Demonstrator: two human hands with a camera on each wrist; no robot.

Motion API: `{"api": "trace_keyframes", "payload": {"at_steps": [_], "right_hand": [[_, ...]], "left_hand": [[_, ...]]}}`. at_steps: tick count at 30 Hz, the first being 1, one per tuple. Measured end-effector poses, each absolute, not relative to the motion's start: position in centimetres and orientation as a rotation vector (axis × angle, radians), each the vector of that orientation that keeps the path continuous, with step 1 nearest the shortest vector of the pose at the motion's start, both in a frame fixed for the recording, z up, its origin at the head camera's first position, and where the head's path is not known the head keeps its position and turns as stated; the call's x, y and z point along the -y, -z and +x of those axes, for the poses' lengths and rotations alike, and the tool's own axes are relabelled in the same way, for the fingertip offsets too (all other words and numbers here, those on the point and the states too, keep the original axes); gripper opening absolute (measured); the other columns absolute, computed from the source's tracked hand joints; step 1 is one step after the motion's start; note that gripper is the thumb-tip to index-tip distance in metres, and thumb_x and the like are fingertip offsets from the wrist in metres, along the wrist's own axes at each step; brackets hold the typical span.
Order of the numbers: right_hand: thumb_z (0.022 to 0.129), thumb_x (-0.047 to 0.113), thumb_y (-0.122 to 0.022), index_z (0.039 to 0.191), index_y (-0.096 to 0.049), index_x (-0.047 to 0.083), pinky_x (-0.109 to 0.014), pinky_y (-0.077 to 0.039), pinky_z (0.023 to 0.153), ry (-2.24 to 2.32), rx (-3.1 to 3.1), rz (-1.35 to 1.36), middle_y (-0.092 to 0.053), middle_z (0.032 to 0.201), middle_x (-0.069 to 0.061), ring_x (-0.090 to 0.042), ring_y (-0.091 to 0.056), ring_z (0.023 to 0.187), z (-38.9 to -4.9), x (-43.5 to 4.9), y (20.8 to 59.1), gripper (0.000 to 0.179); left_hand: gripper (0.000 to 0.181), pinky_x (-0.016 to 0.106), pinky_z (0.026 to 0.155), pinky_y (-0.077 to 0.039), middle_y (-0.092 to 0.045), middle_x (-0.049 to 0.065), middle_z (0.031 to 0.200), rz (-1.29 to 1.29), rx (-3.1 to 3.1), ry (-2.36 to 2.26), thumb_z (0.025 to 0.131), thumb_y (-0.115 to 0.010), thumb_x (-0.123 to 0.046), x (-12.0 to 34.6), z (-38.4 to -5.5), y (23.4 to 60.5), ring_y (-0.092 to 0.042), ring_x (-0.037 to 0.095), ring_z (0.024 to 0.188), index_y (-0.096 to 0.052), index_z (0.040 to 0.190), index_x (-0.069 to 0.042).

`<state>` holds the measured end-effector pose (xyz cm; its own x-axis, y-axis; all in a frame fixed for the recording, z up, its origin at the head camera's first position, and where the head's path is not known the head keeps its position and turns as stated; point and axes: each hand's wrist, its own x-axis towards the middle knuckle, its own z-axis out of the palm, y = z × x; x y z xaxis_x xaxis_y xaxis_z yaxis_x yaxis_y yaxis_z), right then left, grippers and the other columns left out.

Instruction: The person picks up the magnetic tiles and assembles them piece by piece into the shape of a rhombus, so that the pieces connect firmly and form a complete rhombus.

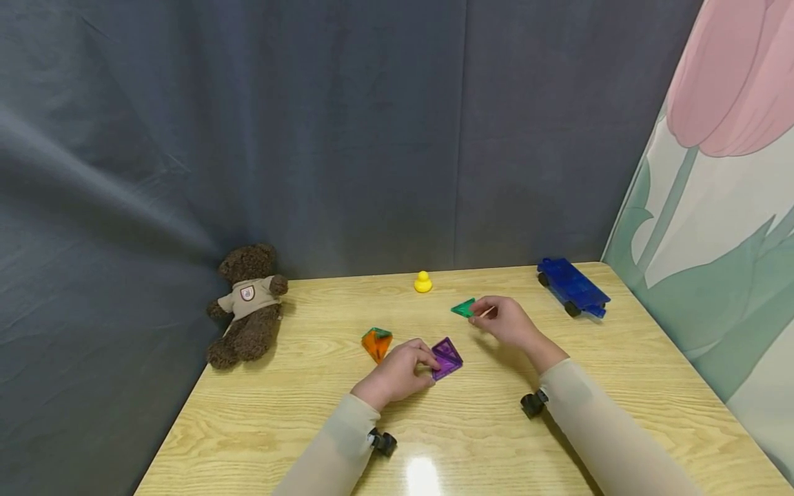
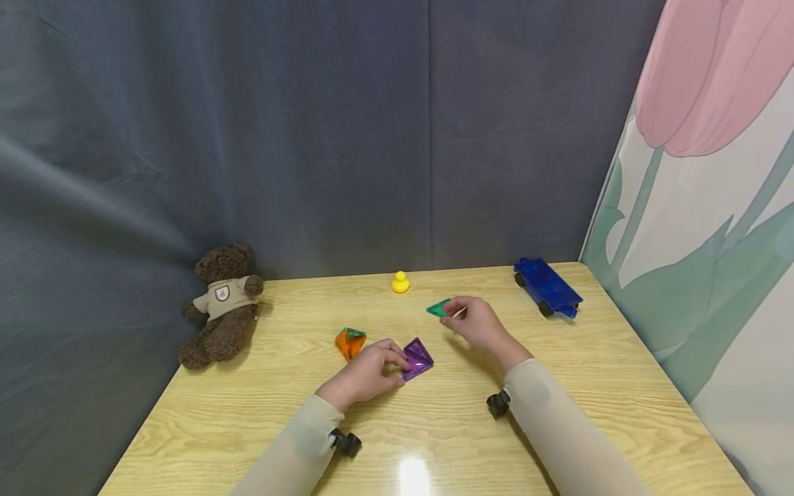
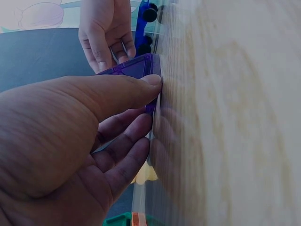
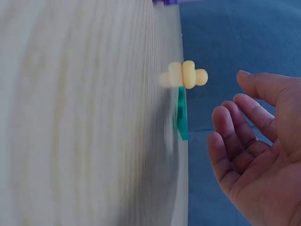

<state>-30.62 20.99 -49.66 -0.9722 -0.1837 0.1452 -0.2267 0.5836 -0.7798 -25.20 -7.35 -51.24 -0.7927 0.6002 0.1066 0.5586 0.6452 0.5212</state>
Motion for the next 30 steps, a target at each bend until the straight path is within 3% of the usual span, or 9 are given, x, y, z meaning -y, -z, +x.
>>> {"api": "trace_keyframes", "payload": {"at_steps": [8, 17, 30], "right_hand": [[0.099, 0.018, -0.075, 0.127, -0.070, 0.000, -0.037, -0.055, 0.073, -1.353, 2.780, 0.323, -0.068, 0.117, -0.015, -0.028, -0.061, 0.095, -31.5, -21.6, 49.5, 0.034], [0.100, 0.017, -0.073, 0.140, -0.061, -0.003, -0.044, -0.057, 0.084, -1.317, 2.812, 0.303, -0.061, 0.133, -0.025, -0.035, -0.063, 0.107, -33.1, -22.6, 50.4, 0.046], [0.099, 0.018, -0.075, 0.146, -0.054, -0.005, -0.049, -0.054, 0.097, -1.322, 2.914, 0.271, -0.056, 0.139, -0.026, -0.040, -0.056, 0.122, -35.3, -22.6, 51.0, 0.056]], "left_hand": [[0.021, 0.027, 0.103, -0.049, -0.060, -0.014, 0.115, 0.952, -2.769, -0.845, 0.092, -0.084, -0.017, 7.3, -25.2, 51.2, -0.059, 0.006, 0.111, -0.082, 0.113, -0.020], [0.022, 0.027, 0.103, -0.049, -0.060, -0.014, 0.115, 0.958, -2.771, -0.857, 0.092, -0.084, -0.017, 7.4, -25.1, 51.4, -0.059, 0.007, 0.111, -0.082, 0.113, -0.019], [0.021, 0.027, 0.102, -0.050, -0.059, -0.016, 0.115, 0.955, -2.760, -0.868, 0.092, -0.084, -0.017, 7.4, -25.0, 51.2, -0.059, 0.006, 0.110, -0.082, 0.113, -0.020]]}}
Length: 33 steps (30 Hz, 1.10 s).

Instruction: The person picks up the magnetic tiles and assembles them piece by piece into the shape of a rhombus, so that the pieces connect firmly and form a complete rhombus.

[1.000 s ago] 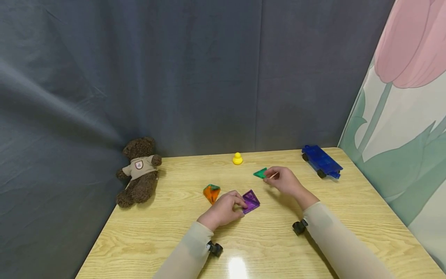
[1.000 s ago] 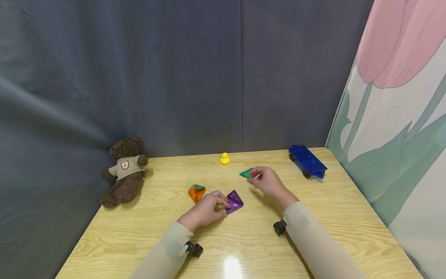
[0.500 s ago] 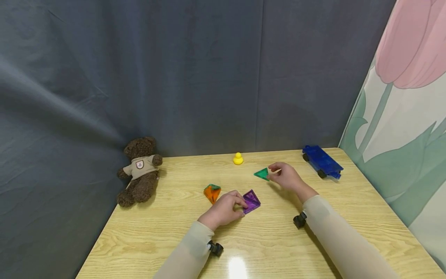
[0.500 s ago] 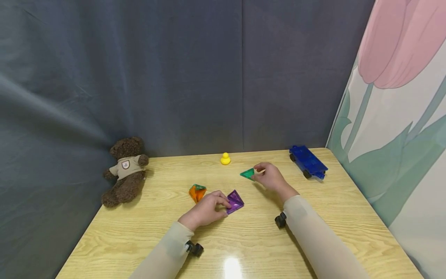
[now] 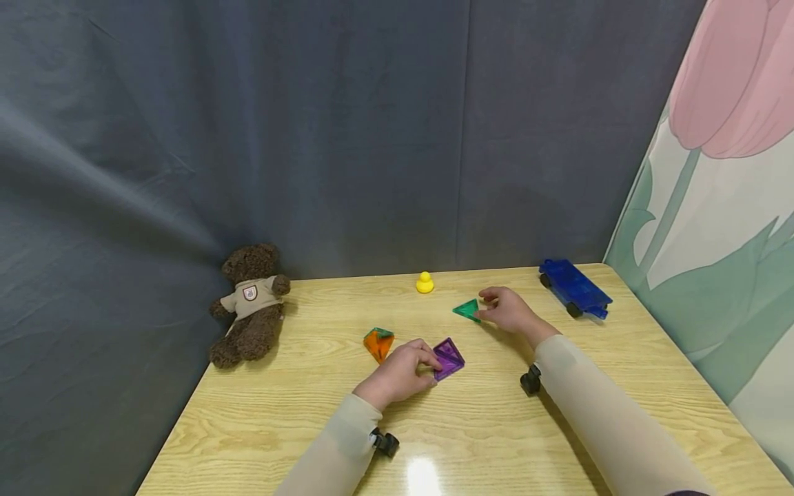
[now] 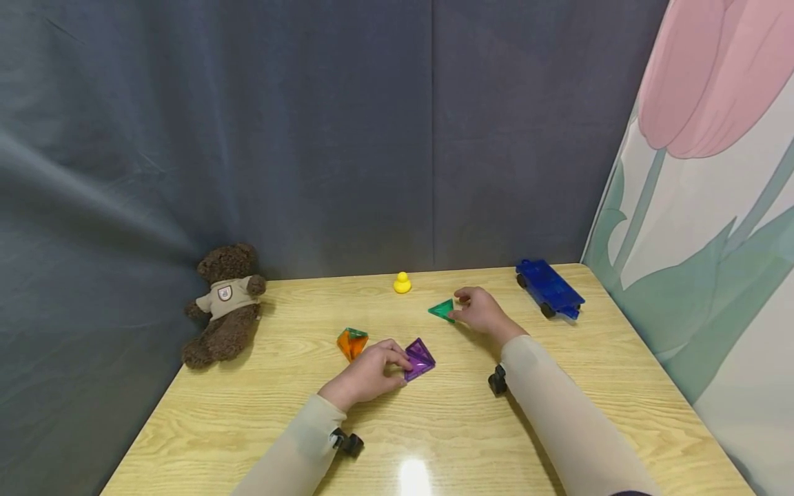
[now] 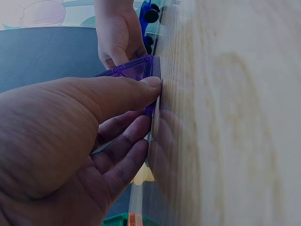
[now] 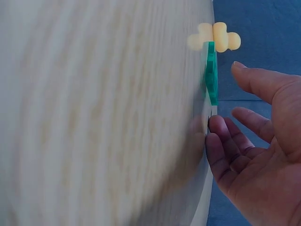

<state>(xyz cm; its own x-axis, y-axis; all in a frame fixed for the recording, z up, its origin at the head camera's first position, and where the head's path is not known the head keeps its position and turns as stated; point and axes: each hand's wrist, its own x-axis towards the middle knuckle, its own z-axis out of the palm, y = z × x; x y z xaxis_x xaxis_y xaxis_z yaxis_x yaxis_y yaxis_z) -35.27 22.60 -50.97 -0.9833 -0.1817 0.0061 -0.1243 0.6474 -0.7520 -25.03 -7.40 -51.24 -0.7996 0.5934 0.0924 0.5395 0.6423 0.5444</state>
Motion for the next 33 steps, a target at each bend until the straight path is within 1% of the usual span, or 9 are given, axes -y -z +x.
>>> {"api": "trace_keyframes", "payload": {"at_steps": [6, 9, 16, 20, 26, 33], "right_hand": [[0.099, 0.018, -0.075, 0.149, -0.051, -0.006, -0.049, -0.053, 0.100, 1.263, -2.757, -0.259, -0.054, 0.143, -0.027, -0.042, -0.054, 0.126, -35.8, -22.3, 50.9, 0.060], [0.099, 0.018, -0.075, 0.149, -0.050, -0.007, -0.052, -0.050, 0.104, 1.270, -2.741, -0.263, -0.054, 0.143, -0.028, -0.042, -0.054, 0.127, -36.0, -22.2, 50.9, 0.061], [0.098, 0.017, -0.076, 0.149, -0.052, -0.006, -0.052, -0.049, 0.105, 1.307, -2.705, -0.264, -0.055, 0.146, -0.026, -0.042, -0.054, 0.128, -36.4, -22.2, 50.8, 0.061], [0.097, 0.017, -0.077, 0.148, -0.054, -0.004, -0.048, -0.051, 0.102, 1.334, -2.670, -0.262, -0.055, 0.146, -0.024, -0.041, -0.055, 0.127, -36.6, -22.3, 50.8, 0.060], [0.094, 0.014, -0.081, 0.146, -0.058, -0.001, -0.040, -0.053, 0.095, 1.363, -2.637, -0.252, -0.058, 0.144, -0.022, -0.034, -0.058, 0.117, -37.0, -22.5, 51.1, 0.059], [0.088, 0.010, -0.086, 0.142, -0.063, 0.002, -0.039, -0.052, 0.096, 1.376, -2.645, -0.245, -0.060, 0.141, -0.020, -0.031, -0.060, 0.114, -37.3, -22.7, 51.6, 0.059]], "left_hand": [[0.021, 0.027, 0.101, -0.050, -0.059, -0.016, 0.114, 0.951, -2.754, -0.869, 0.092, -0.083, -0.017, 7.5, -25.0, 51.2, -0.059, 0.006, 0.110, -0.082, 0.113, -0.021], [0.021, 0.028, 0.102, -0.050, -0.059, -0.015, 0.115, 0.954, -2.752, -0.873, 0.093, -0.083, -0.017, 7.5, -25.0, 51.2, -0.059, 0.006, 0.110, -0.082, 0.113, -0.020], [0.020, 0.027, 0.102, -0.050, -0.059, -0.016, 0.114, 0.961, -2.755, -0.866, 0.093, -0.083, -0.018, 7.4, -25.0, 51.1, -0.058, 0.006, 0.110, -0.082, 0.113, -0.020], [0.020, 0.027, 0.102, -0.050, -0.059, -0.016, 0.114, 0.963, -2.754, -0.869, 0.093, -0.083, -0.018, 7.5, -25.0, 51.1, -0.059, 0.006, 0.110, -0.082, 0.113, -0.020], [0.021, 0.027, 0.102, -0.050, -0.059, -0.016, 0.114, 0.964, -2.753, -0.872, 0.092, -0.084, -0.018, 7.5, -25.1, 51.2, -0.058, 0.005, 0.109, -0.082, 0.113, -0.020], [0.021, 0.028, 0.103, -0.049, -0.059, -0.016, 0.114, 0.953, -2.753, -0.875, 0.092, -0.084, -0.018, 7.4, -25.2, 51.2, -0.059, 0.006, 0.110, -0.082, 0.113, -0.021]]}}
